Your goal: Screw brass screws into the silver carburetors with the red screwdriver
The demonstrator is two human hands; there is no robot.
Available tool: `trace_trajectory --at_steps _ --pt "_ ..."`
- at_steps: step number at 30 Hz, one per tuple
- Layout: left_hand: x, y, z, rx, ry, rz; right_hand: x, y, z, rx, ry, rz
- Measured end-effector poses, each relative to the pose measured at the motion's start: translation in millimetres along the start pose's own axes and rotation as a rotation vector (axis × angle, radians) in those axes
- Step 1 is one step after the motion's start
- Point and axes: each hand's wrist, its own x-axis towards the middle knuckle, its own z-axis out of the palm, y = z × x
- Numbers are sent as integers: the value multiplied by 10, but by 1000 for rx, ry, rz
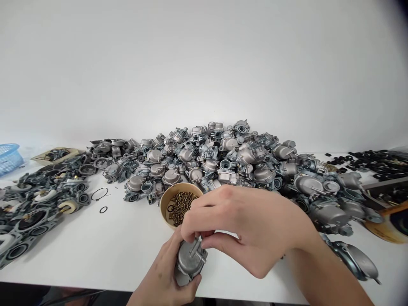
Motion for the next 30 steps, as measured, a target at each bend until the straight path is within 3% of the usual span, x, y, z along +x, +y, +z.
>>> trace_trajectory --at_steps 9,21,30 --pt "-50 -52 10 67 -10 9 27 -1 9 -17 -66 31" --pt "67 81 -59 29 -24 40 -18 -47 -38 -10 -7 27" --pt "21 37 -26 -14 13 17 -14 -38 -33 -4 9 26"
